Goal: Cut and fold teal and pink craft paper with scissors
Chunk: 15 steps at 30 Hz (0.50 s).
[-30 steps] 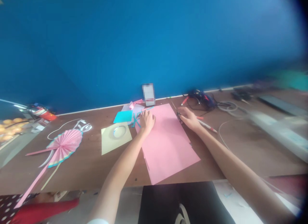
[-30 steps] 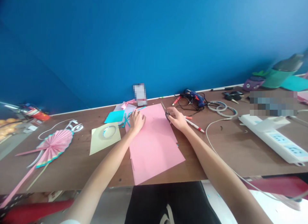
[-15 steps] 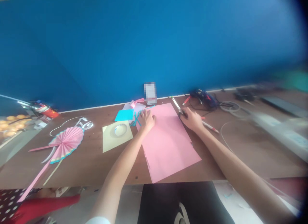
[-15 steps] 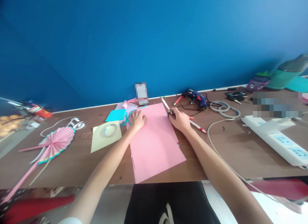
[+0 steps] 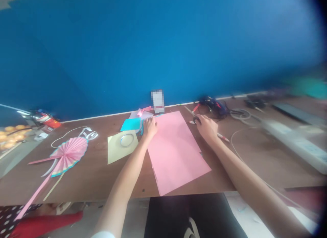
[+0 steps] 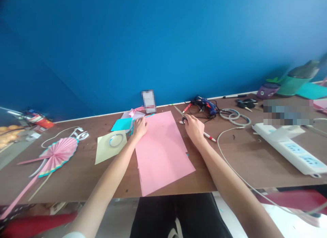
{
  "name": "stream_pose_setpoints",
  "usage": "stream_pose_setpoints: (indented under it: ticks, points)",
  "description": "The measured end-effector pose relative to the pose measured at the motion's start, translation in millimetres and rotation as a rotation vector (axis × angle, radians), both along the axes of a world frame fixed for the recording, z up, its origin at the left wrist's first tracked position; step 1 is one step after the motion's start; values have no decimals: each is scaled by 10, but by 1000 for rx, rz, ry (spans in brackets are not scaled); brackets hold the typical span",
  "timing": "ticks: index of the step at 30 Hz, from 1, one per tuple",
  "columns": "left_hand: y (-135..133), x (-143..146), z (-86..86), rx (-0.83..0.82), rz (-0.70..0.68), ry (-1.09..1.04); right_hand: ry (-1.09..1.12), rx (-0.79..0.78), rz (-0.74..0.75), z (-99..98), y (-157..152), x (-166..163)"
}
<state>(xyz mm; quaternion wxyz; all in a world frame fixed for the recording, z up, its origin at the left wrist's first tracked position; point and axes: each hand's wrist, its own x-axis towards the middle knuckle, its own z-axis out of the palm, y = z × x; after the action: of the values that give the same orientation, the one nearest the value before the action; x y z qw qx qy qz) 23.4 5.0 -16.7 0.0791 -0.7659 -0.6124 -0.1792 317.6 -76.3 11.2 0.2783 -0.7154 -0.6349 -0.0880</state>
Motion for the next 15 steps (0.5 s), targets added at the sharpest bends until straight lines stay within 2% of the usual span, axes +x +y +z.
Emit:
stream_pose_setpoints:
  ticks: [8, 15]
  points:
    - [26, -129, 138, -23, -26, 42, -33, -57, 90, 5, -14, -60]
    - [-28, -56, 166, -14, -169, 25, -82, -125, 174, -18, 7, -159]
